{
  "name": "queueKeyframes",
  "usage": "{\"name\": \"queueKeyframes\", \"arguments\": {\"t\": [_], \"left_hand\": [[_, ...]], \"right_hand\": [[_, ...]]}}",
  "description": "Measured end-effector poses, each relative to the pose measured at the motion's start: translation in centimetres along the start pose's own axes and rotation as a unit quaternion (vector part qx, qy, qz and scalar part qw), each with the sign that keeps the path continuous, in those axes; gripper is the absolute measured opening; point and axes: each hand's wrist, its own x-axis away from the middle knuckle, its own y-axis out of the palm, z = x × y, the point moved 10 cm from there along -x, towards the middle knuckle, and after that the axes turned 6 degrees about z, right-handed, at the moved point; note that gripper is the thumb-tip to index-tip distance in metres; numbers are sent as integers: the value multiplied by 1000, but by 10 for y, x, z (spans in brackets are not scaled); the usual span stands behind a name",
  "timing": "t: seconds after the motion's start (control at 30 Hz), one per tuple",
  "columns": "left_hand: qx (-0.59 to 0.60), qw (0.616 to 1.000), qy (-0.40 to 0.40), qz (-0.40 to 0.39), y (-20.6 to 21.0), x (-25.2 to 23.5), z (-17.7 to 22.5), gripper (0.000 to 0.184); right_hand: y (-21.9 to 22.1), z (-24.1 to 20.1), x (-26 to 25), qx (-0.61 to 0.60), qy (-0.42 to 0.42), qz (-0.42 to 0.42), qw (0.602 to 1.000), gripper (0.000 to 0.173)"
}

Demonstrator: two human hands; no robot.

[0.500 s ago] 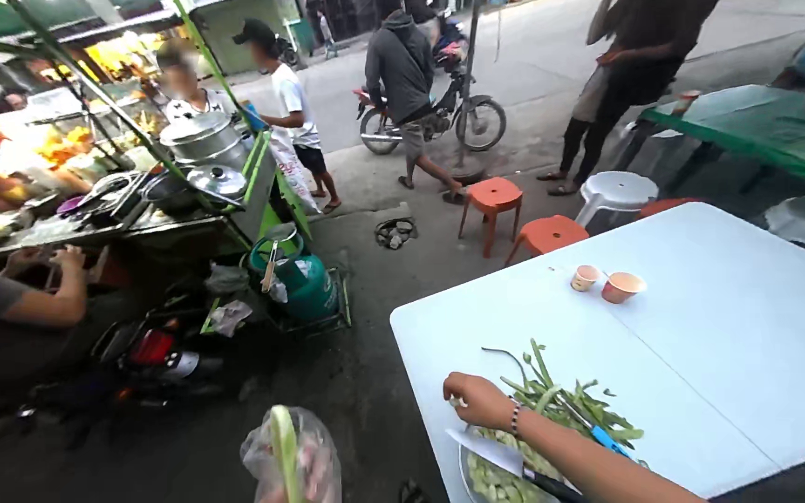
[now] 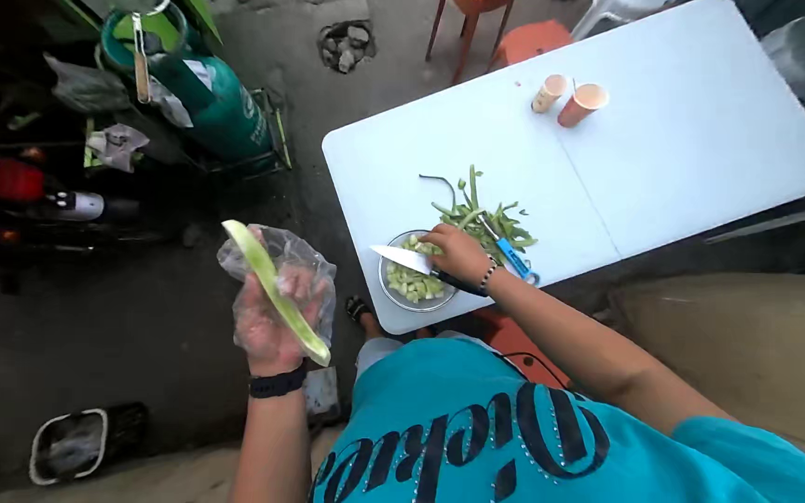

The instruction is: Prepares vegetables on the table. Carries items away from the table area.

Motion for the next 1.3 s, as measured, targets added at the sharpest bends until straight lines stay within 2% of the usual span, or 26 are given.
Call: {"name": "queueKeyframes", "arguments": {"t": [0.03, 0.13, 0.23, 0.3, 0.37, 0.5, 0.6, 0.67, 0.77, 0.83, 0.9, 0.97, 1.07, 1.2, 1.3], "left_hand": [[1, 999, -24, 22, -5, 4, -10, 26], [47, 993, -100, 31, -10, 12, -40, 29], [23, 994, -102, 44, -20, 8, -64, 21], [6, 992, -108, 69, -27, 6, -83, 18], [-14, 988, -115, 98, -31, 7, -96, 17], [-49, 984, -110, 134, -28, 10, -107, 21], [-57, 977, -88, 184, -27, 3, -106, 20], [-59, 976, -84, 191, -24, -1, -107, 27], [-37, 982, -74, 169, -22, -13, -110, 42], [-27, 987, -65, 143, -20, -21, -109, 39], [-17, 989, -64, 129, -17, -27, -108, 36], [-12, 991, -64, 115, -9, -32, -107, 36], [-15, 994, -64, 89, 4, -38, -108, 35], [-17, 996, -67, 52, 22, -43, -110, 34], [-15, 996, -81, 24, 32, -48, -116, 35]], "right_hand": [[-7, 0, 7, -4, 3, 23, 1000, 36], [-23, 5, 39, -4, 36, 58, 998, 42], [-5, 19, 74, 43, 94, -13, 995, 65], [14, 27, 88, 55, 120, -65, 989, 72], [25, 28, 89, 56, 120, -88, 987, 69], [27, 31, 92, 43, 121, -84, 988, 60], [22, 36, 100, -24, 143, -57, 988, 38], [15, 38, 108, -119, 153, -37, 980, 33], [-2, 23, 129, -306, 107, -1, 946, 35], [-18, -1, 143, -380, 53, 10, 924, 48], [-35, -29, 155, -381, -25, 16, 924, 49], [-45, -53, 163, -365, -92, 9, 926, 39], [-52, -71, 169, -334, -141, 38, 931, 30], [-52, -82, 166, -343, -174, 29, 923, 43], [-53, -81, 163, -339, -182, 30, 923, 45]]}}
